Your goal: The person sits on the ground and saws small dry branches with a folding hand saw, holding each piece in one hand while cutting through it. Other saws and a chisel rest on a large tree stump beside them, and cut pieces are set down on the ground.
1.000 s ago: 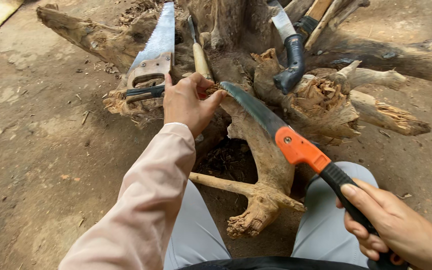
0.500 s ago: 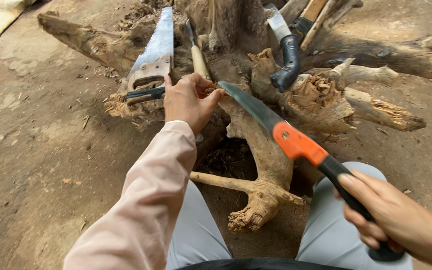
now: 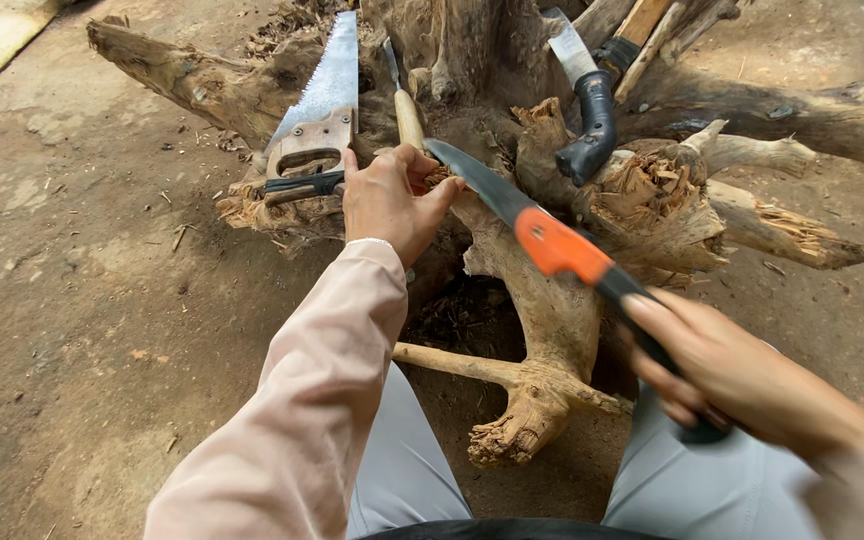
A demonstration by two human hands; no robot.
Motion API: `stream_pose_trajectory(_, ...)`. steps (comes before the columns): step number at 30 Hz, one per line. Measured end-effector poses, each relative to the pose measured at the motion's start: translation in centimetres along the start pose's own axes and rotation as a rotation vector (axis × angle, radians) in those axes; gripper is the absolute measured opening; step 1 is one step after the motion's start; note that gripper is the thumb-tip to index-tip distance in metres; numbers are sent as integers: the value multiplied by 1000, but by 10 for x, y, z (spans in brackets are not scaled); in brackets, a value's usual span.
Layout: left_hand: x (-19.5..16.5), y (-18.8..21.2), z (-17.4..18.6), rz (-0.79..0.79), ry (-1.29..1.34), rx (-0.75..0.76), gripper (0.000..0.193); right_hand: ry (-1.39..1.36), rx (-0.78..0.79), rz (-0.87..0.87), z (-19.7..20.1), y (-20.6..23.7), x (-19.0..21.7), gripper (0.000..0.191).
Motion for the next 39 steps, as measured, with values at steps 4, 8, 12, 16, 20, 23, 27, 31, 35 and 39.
stream_pose_trajectory(4,2,1,-4,13,0,32,36,-93,-8,-110,22,31,-30,35)
stream_pose_trajectory(8,2,1,-4,-10,17,-3,36,16,-53,-26,-4,-19,14,39)
stream_pose_trajectory(12,1,0,-2,-6,0,2,37,39,-77,-2,-24,-44,23,37)
stream_pose_trajectory(16,0,1,-2,19,-22,55,35,-102,-26,-24,6,4,-35,35)
stream_pose_trajectory(20,-1,2,-3,-3,-10,49,34,-17,-88,-141,35,19,-46,35)
stream_pose_trajectory(23,0,2,-3,-2,-2,30,35,-44,14,44,6,-22,-2,33)
stream_pose_trajectory(27,-1,0,-2,-29,-5,24,35,150,-60,27,2,-49,5,39)
stream_pose_trajectory(31,1,1,-2,-8,6,56,34,-93,-11,-83,41,2,-54,42)
stream_pose_trajectory(35,1,4,-3,-21,24,33,34,-68,-41,-95,53,16,-54,40)
stream_pose_trajectory(39,2,3,-3,-36,28,-8,36,105,-9,30,10,-43,15,41)
Point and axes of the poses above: each hand's wrist, its own y-axis away from the middle knuckle, its own z-axis out of the back of the hand, x = y × z, the point moved 6 cm from there along -y, towards the middle knuckle, and after that the axes turned 5 degrees about y, right-handed, at the moved point
